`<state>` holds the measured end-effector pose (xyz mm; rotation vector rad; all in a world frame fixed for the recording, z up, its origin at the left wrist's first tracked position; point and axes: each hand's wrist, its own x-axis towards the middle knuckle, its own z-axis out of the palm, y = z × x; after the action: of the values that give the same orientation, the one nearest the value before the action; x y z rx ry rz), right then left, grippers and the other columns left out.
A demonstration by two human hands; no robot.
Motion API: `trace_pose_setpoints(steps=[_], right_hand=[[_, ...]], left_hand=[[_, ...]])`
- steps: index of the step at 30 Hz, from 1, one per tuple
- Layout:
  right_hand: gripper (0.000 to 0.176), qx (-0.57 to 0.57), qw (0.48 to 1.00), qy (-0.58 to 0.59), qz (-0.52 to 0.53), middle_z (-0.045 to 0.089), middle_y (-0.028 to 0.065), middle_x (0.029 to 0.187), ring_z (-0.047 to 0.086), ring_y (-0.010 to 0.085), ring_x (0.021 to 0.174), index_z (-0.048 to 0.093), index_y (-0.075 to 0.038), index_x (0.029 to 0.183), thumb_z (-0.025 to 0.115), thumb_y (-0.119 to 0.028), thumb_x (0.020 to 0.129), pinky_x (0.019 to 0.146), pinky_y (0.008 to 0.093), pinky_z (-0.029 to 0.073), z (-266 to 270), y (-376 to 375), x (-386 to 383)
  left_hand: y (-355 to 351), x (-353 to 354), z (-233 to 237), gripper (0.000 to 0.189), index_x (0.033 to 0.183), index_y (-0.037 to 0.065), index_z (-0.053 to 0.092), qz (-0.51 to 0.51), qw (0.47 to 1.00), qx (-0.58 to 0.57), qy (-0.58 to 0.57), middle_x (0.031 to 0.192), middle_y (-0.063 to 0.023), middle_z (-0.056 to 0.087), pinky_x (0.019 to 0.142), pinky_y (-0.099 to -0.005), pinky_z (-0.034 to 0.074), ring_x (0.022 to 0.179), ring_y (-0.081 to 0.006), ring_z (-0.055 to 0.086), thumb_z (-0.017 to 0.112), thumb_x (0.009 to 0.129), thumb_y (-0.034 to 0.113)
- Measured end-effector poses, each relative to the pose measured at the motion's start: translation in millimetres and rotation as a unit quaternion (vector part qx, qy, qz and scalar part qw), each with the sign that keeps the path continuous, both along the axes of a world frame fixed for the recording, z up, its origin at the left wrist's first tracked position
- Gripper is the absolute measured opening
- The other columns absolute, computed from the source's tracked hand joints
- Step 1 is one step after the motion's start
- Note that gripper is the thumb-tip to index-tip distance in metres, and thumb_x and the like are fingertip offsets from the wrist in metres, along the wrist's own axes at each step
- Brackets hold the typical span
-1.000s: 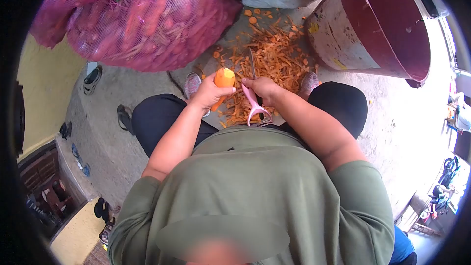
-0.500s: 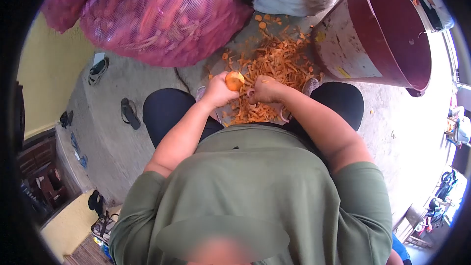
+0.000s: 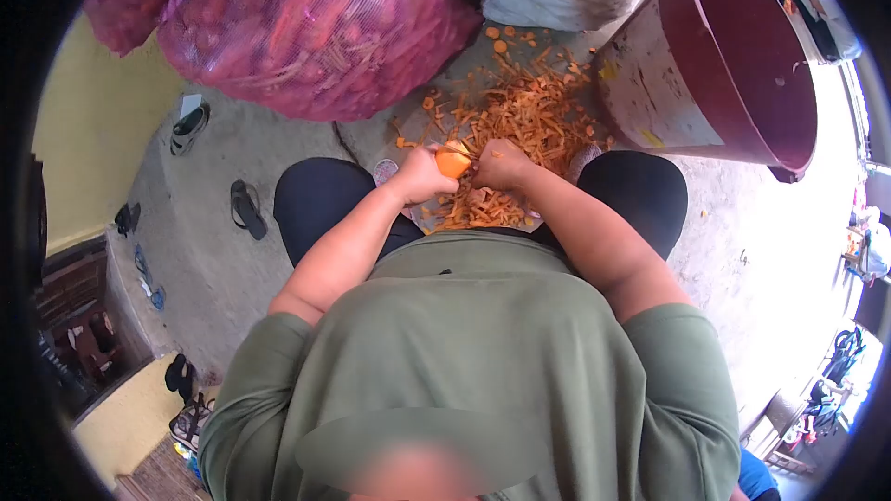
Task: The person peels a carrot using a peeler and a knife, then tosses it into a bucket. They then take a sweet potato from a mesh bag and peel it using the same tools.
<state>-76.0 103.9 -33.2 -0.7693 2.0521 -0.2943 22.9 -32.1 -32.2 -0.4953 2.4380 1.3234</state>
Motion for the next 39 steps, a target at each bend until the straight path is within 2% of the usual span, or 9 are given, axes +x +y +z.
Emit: trace_pose_setpoints(steps=[9,13,20,23,25,27,33,36,39], right_hand=[[0.03,-0.032,0.998,0.053,0.029,0.059,0.0171,0.077,0.057,0.0276,0.074,0.061,-0.004,0.075,0.065,-0.029,0.058,0.064,0.0357,0.046,13.6,2.9,11.1],[0.028,0.106,0.984,0.099,0.1,0.058,0.0143,0.072,0.056,0.0271,0.068,0.061,-0.004,0.072,0.062,-0.031,0.063,0.061,0.0363,0.045,-48.3,32.3,-24.3],[0.031,0.116,0.99,0.022,0.07,0.059,0.0149,0.078,0.056,0.0278,0.07,0.062,-0.005,0.079,0.06,-0.031,0.062,0.061,0.0351,0.045,-126.0,31.1,-35.4],[0.04,0.068,0.947,-0.047,0.311,0.059,0.0154,0.081,0.056,0.0286,0.074,0.062,-0.005,0.083,0.061,-0.038,0.06,0.066,0.0353,0.044,-133.6,27.6,-22.8],[0.04,0.174,0.929,-0.113,0.308,0.061,0.011,0.084,0.056,0.0277,0.079,0.063,-0.008,0.086,0.065,-0.037,0.058,0.07,0.0359,0.043,-142.4,12.4,-5.1],[0.044,0.137,0.856,-0.112,0.485,0.06,0.0119,0.087,0.056,0.0271,0.081,0.063,-0.007,0.086,0.067,-0.04,0.057,0.07,0.0366,0.043,-134.7,-4.0,11.9],[0.055,0.168,0.829,-0.168,0.506,0.059,0.015,0.087,0.056,0.0288,0.078,0.06,-0.004,0.089,0.066,-0.048,0.057,0.068,0.037,0.043,-146.8,-15.1,23.5],[0.055,0.208,0.863,-0.186,0.421,0.059,0.0142,0.086,0.056,0.0263,0.076,0.058,-0.003,0.089,0.067,-0.048,0.059,0.066,0.0371,0.043,-125.8,-17.3,11.8],[0.044,0.262,0.876,-0.315,0.252,0.055,0.0089,0.067,0.052,0.0211,0.061,0.058,-0.007,0.076,0.068,-0.046,0.061,0.057,0.0367,0.043,-135.5,-1.3,3.9]], left_hand=[[4.4,33.6,3.9,0.042,0.095,0.001,0.051,0.093,0.946,0.31,0.0,0.079,-0.0017,0.054,0.062,-0.0258,0.043,0.069,-0.0103,0.052,0.067,0.056,0.002],[-5.6,28.8,36.3,0.033,0.089,0.004,0.052,0.016,0.89,0.452,0.06,0.074,-0.0009,0.054,0.061,-0.0227,0.042,0.067,-0.0087,0.051,0.065,0.059,0.002],[-27.8,17.8,-1.3,0.038,0.092,0.005,0.05,0.207,0.891,0.402,0.03,0.079,-0.0011,0.054,0.068,-0.0241,0.042,0.073,-0.0108,0.052,0.067,0.059,0.002],[-31.9,5.5,6.8,0.04,0.095,0.004,0.049,0.225,0.89,0.395,0.03,0.081,-0.0016,0.054,0.069,-0.025,0.043,0.076,-0.0113,0.052,0.068,0.059,0.001],[-34.9,0.0,12.7,0.042,0.096,0.004,0.049,0.28,0.869,0.404,0.048,0.082,-0.0019,0.054,0.07,-0.0253,0.042,0.077,-0.0115,0.052,0.068,0.059,0.001],[-38.1,1.2,14.6,0.044,0.099,0.003,0.049,0.321,0.856,0.401,0.062,0.085,-0.0017,0.054,0.072,-0.0251,0.042,0.079,-0.0112,0.052,0.069,0.059,0.001],[-29.4,29.6,28.4,0.048,0.102,0.003,0.05,0.4,0.836,0.37,0.063,0.091,-0.0008,0.054,0.073,-0.0247,0.042,0.081,-0.0102,0.051,0.071,0.059,0.003],[-9.4,43.7,34.1,0.047,0.102,0.002,0.05,0.43,0.8,0.414,0.059,0.09,-0.0006,0.054,0.073,-0.0244,0.043,0.08,-0.0097,0.052,0.07,0.059,0.001],[15.9,52.8,40.3,0.047,0.104,0.002,0.048,0.427,0.791,0.431,0.079,0.09,-0.0007,0.052,0.072,-0.0259,0.042,0.081,-0.0109,0.051,0.068,0.061,-0.001]])
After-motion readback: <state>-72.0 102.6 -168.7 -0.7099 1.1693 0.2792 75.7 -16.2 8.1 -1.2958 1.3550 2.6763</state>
